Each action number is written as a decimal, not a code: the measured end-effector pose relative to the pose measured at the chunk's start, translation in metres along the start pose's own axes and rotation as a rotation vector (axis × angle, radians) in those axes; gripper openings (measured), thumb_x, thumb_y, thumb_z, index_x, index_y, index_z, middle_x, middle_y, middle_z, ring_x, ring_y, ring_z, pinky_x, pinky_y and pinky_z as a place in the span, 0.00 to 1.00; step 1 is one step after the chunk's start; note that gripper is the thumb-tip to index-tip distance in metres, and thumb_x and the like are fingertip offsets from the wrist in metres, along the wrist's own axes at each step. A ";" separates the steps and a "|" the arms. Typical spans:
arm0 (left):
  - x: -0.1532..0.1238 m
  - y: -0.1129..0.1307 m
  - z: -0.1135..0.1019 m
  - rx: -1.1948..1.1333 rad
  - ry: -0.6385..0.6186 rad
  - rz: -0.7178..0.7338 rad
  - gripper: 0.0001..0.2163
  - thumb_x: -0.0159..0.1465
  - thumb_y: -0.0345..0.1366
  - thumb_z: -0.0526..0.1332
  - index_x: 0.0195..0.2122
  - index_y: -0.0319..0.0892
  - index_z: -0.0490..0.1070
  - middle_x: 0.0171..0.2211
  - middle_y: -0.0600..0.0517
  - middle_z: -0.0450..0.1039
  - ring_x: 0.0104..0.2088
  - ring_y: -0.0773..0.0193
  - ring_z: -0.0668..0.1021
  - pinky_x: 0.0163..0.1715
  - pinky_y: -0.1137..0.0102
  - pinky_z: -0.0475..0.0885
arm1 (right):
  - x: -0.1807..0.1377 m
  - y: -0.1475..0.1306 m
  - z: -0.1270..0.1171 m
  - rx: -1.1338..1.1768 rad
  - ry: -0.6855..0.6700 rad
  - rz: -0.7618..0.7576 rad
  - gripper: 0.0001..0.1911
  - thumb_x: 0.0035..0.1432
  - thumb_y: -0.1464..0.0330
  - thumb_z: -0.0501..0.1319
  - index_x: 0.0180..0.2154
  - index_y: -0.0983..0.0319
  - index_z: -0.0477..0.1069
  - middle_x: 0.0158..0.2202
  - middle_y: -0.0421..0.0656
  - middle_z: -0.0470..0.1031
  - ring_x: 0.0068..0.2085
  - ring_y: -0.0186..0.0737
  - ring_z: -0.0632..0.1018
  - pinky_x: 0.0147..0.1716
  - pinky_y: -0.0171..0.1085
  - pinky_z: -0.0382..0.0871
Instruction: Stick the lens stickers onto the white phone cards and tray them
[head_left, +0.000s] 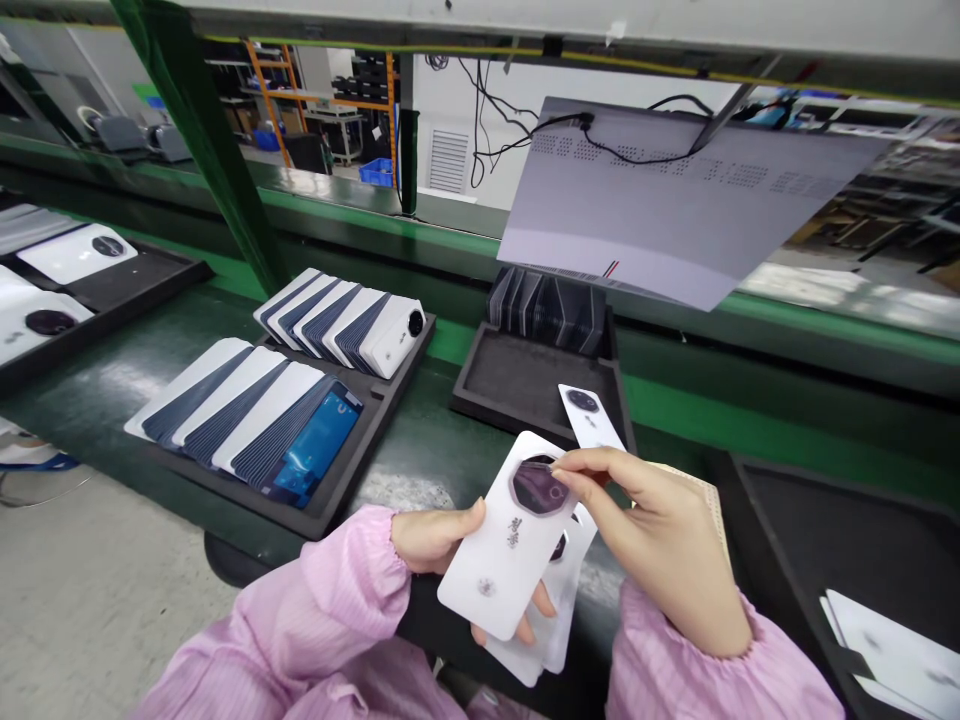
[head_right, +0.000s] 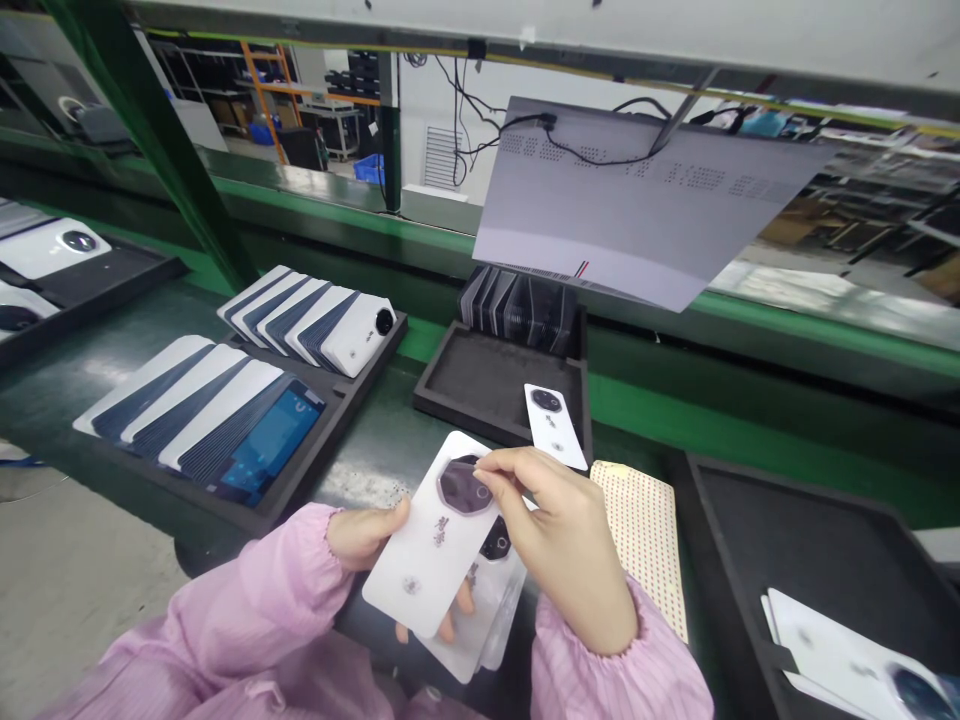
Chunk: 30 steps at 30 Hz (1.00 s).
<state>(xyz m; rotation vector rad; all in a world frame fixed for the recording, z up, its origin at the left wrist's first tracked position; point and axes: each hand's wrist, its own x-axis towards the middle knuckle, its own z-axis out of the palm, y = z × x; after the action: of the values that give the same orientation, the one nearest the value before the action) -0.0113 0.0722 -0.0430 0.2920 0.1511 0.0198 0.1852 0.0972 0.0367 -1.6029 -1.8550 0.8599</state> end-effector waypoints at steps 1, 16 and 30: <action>0.000 0.000 0.000 0.010 0.007 -0.012 0.40 0.53 0.65 0.48 0.51 0.32 0.66 0.43 0.40 0.70 0.39 0.54 0.75 0.28 0.67 0.72 | 0.000 0.000 0.000 -0.009 0.000 -0.002 0.05 0.56 0.73 0.59 0.31 0.59 0.72 0.30 0.36 0.77 0.29 0.32 0.75 0.30 0.29 0.70; 0.001 -0.004 -0.003 -0.021 0.044 0.030 0.41 0.52 0.67 0.47 0.52 0.35 0.65 0.45 0.40 0.69 0.40 0.53 0.75 0.27 0.66 0.72 | -0.002 0.012 0.011 -0.168 -0.015 -0.055 0.11 0.55 0.63 0.60 0.41 0.60 0.69 0.48 0.49 0.69 0.47 0.48 0.71 0.44 0.46 0.68; -0.008 -0.048 0.029 0.905 0.982 0.248 0.32 0.61 0.47 0.53 0.63 0.39 0.48 0.61 0.40 0.52 0.61 0.53 0.57 0.61 0.56 0.49 | -0.049 0.070 0.017 0.100 -0.258 0.440 0.12 0.52 0.62 0.60 0.37 0.62 0.70 0.34 0.43 0.73 0.36 0.44 0.74 0.38 0.42 0.68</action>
<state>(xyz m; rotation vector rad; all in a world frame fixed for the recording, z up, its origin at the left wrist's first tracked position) -0.0148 0.0179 -0.0277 1.1941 1.1123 0.3493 0.2252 0.0535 -0.0266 -1.9443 -1.6077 1.3825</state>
